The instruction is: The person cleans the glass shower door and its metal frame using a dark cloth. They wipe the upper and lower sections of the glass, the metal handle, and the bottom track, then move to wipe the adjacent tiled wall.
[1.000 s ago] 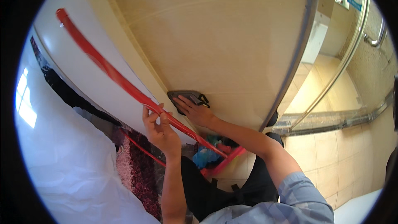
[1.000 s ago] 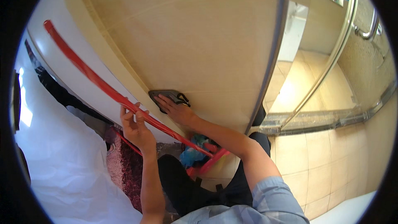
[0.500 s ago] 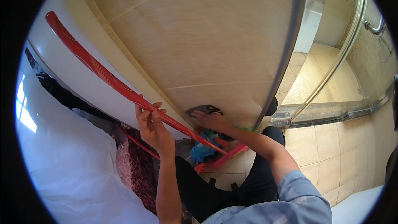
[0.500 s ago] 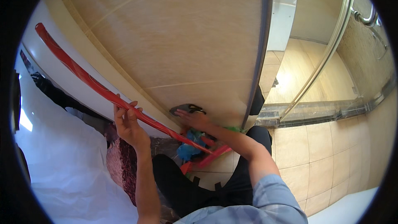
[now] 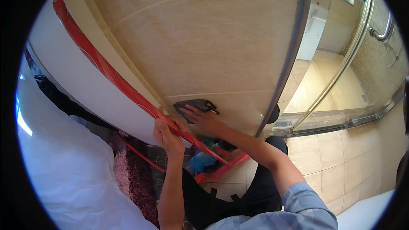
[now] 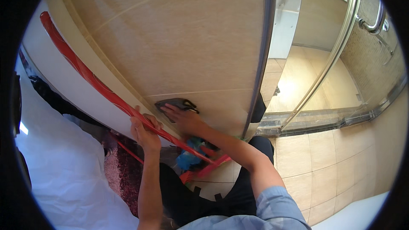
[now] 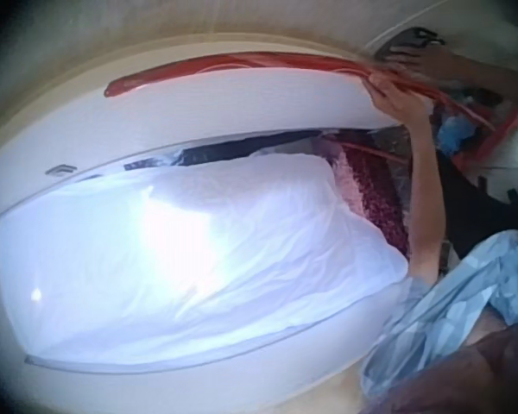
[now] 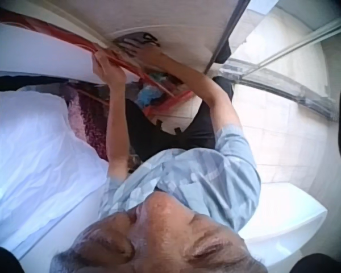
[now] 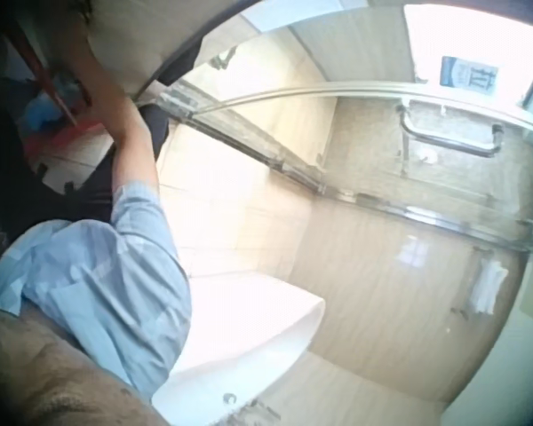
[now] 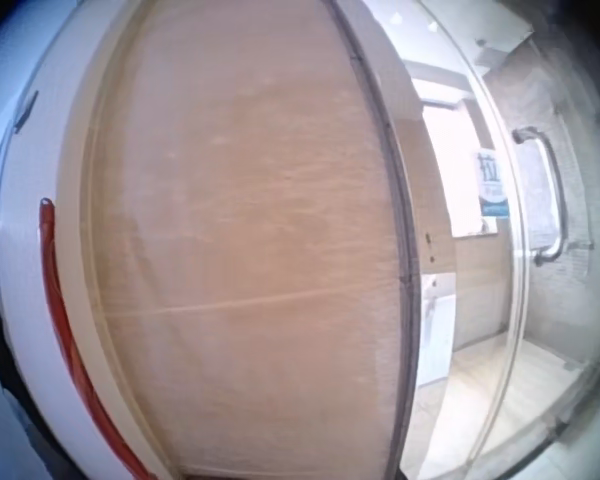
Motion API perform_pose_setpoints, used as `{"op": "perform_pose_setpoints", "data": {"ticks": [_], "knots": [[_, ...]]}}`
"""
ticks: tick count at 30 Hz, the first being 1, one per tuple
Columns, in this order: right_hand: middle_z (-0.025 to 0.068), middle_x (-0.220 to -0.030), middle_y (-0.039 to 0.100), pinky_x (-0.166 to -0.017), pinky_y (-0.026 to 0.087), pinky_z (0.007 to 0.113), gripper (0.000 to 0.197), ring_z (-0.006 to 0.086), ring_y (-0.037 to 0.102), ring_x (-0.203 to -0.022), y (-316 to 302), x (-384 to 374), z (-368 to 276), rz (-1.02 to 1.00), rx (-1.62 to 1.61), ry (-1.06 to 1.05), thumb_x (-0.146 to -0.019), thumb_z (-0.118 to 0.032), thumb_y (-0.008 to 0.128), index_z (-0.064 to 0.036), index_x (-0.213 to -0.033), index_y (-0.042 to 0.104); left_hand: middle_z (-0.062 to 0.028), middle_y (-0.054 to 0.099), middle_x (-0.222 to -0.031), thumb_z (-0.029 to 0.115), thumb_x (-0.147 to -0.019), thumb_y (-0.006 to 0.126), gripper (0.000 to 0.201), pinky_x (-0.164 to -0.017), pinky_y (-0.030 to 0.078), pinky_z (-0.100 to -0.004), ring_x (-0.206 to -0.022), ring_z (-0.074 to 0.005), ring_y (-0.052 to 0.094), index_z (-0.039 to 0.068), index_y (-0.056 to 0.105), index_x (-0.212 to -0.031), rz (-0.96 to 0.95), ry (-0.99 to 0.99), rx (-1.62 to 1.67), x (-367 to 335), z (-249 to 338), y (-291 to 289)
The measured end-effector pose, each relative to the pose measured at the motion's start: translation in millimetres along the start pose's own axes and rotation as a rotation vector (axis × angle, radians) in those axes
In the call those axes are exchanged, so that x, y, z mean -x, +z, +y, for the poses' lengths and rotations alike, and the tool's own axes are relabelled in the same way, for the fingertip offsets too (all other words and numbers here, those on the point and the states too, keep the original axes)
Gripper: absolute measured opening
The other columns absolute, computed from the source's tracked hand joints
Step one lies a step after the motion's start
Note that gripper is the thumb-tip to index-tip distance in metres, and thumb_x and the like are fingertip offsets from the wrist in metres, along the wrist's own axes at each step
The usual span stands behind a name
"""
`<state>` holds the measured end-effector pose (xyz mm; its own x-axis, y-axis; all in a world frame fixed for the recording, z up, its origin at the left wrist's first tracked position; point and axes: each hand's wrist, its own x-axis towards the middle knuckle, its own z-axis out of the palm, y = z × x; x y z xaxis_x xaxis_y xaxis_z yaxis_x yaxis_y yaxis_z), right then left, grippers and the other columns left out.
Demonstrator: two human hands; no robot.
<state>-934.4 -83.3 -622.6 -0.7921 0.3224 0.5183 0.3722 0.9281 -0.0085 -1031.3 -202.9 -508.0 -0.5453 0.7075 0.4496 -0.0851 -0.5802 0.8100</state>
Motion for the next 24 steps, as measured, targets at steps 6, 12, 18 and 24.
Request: {"op": "perform_pose_setpoints", "data": {"ticks": [6,12,18,24], "knots": [[-0.0006,-0.152,0.045,-0.108,0.034,0.058,0.043,0.0288,0.035,-0.143,-41,79,42,0.341,0.424,0.280,-0.082,-0.023,0.068,-0.0282,-0.124,0.067,-0.0030,0.043,-0.058,0.059,-0.103,0.039,0.064,-0.047,0.036,-0.0269,-0.047,-0.0112,0.039,0.000,0.049,-0.125,0.063,-0.127,0.005,3,-5,17],[-0.0006,-0.145,0.051,-0.110,0.029,0.060,0.037,0.0300,0.040,-0.139,-86,122,58,0.440,0.399,0.423,-0.083,-0.018,0.067,-0.0274,-0.118,0.070,-0.0016,0.040,-0.055,0.060,-0.102,0.039,0.058,-0.041,0.030,-0.0262,-0.041,-0.0099,0.034,0.005,0.052,-0.116,-0.085,-0.146,-0.092,-17,12,42],[0.0047,-0.147,0.050,-0.111,0.026,0.063,0.039,0.0360,0.038,-0.141,-85,119,55,0.428,0.424,0.381,-0.082,-0.019,0.070,-0.0249,-0.120,0.070,-0.0010,0.040,-0.054,0.058,-0.105,0.033,0.062,-0.041,0.031,-0.0250,-0.041,-0.0088,0.036,-0.001,0.049,-0.115,-0.034,-0.065,-0.141,-22,24,36],[0.0027,-0.148,0.049,-0.111,0.027,0.060,0.045,0.0333,0.038,-0.141,-101,117,54,0.438,0.399,0.403,-0.079,-0.013,0.066,-0.0243,-0.122,0.069,-0.0011,0.040,-0.054,0.059,-0.104,0.036,0.062,-0.041,0.032,-0.0252,-0.042,-0.0093,0.037,0.000,0.049,-0.115,-0.026,-0.143,-0.131,-47,23,38]]}}
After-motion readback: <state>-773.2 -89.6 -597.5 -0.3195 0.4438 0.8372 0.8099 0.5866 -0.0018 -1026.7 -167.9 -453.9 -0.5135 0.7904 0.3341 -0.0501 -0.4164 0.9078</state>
